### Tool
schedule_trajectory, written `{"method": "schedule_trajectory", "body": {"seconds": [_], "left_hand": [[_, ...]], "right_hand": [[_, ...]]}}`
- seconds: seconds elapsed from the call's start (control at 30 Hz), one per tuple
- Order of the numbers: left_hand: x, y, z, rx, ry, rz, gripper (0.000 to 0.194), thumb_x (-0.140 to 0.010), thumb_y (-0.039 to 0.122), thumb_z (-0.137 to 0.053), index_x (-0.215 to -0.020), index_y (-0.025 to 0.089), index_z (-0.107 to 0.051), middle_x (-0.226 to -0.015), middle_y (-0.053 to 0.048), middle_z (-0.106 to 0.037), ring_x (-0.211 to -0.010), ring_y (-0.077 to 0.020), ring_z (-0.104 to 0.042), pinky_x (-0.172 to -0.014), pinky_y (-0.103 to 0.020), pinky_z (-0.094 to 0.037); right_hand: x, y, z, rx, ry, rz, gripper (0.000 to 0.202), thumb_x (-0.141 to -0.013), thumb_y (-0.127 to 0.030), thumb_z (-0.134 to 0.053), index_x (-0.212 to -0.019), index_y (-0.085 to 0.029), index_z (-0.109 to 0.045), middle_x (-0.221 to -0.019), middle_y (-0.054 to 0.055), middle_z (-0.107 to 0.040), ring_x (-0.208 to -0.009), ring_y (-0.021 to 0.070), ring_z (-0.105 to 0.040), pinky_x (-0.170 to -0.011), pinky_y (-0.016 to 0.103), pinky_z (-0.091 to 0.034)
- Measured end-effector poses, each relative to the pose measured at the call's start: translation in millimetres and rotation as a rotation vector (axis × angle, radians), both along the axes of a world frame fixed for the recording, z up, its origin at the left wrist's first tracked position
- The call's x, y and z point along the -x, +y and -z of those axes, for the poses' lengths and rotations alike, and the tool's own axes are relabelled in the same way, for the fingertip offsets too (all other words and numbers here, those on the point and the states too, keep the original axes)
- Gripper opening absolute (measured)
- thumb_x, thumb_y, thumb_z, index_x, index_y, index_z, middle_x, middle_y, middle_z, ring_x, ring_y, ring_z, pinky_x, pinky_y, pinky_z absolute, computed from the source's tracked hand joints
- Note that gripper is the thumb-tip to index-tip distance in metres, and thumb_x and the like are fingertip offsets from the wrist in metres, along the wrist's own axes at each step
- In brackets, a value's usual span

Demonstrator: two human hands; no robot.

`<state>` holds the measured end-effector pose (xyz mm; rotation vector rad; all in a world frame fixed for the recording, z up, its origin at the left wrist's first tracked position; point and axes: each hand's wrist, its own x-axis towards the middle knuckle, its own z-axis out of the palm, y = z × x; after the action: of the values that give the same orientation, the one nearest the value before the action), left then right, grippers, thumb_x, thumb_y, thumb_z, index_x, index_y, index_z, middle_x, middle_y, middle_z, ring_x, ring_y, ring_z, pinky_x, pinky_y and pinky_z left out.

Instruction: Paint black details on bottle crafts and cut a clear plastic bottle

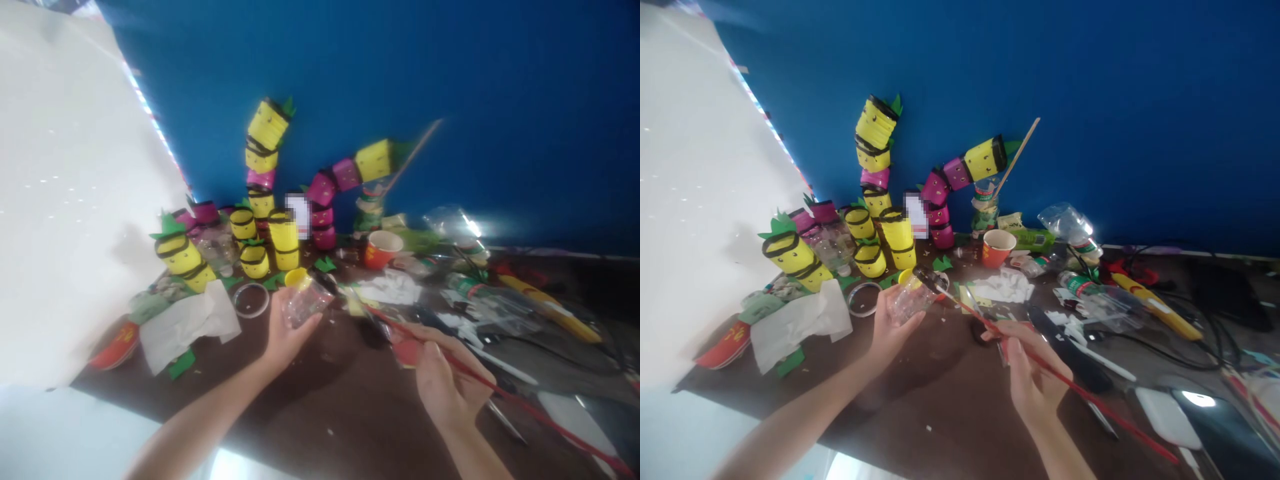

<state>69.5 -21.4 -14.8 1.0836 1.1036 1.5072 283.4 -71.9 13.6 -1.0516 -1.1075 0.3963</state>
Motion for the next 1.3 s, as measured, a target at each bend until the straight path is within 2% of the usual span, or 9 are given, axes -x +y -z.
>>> {"method": "schedule_trajectory", "body": {"seconds": [0.17,0.37,0.8,1.03,1.3], "left_hand": [[2,1,3.0,-0.010,0.069,0.003,0.067,-0.060,0.028,-0.083,-0.116,0.024,-0.047,-0.118,-0.007,-0.057,-0.111,-0.0266,-0.058,-0.095,-0.039,-0.046],[3,3,6.3,-0.037,0.177,-0.032,0.067,-0.060,0.032,-0.083,-0.116,0.023,-0.047,-0.118,-0.007,-0.056,-0.111,-0.0257,-0.058,-0.095,-0.039,-0.047],[3,3,6.8,-0.049,0.121,-0.019,0.066,-0.060,0.030,-0.083,-0.115,0.022,-0.046,-0.115,-0.009,-0.059,-0.109,-0.0272,-0.061,-0.095,-0.042,-0.048],[1,1,-0.4,-0.054,0.066,0.021,0.065,-0.063,0.031,-0.081,-0.115,0.021,-0.043,-0.111,-0.008,-0.061,-0.107,-0.0264,-0.063,-0.092,-0.042,-0.050],[2,4,2.2,-0.044,0.070,-0.028,0.063,-0.061,0.032,-0.082,-0.112,0.021,-0.045,-0.111,-0.008,-0.060,-0.105,-0.0265,-0.063,-0.091,-0.042,-0.051]], "right_hand": [[4,-1,-9.4,-0.108,-0.250,-0.034,0.013,-0.085,-0.018,-0.059,-0.089,-0.022,-0.070,-0.077,0.003,-0.074,-0.069,0.0191,-0.070,-0.074,0.036,-0.057],[5,0,-11.8,-0.137,-0.309,-0.092,0.020,-0.086,-0.011,-0.054,-0.095,-0.022,-0.068,-0.080,0.003,-0.074,-0.069,0.0182,-0.071,-0.069,0.033,-0.059],[2,1,-9.6,-0.138,-0.371,-0.074,0.018,-0.087,-0.011,-0.054,-0.091,-0.021,-0.068,-0.080,0.004,-0.074,-0.069,0.0180,-0.071,-0.070,0.032,-0.059],[3,1,-9.8,-0.128,-0.362,-0.084,0.020,-0.087,-0.009,-0.052,-0.091,-0.021,-0.067,-0.079,0.003,-0.073,-0.071,0.0181,-0.071,-0.069,0.032,-0.059],[4,1,-11.3,-0.107,-0.358,-0.049,0.015,-0.088,-0.017,-0.054,-0.088,-0.021,-0.068,-0.076,0.003,-0.073,-0.069,0.0186,-0.071,-0.069,0.032,-0.059]]}}
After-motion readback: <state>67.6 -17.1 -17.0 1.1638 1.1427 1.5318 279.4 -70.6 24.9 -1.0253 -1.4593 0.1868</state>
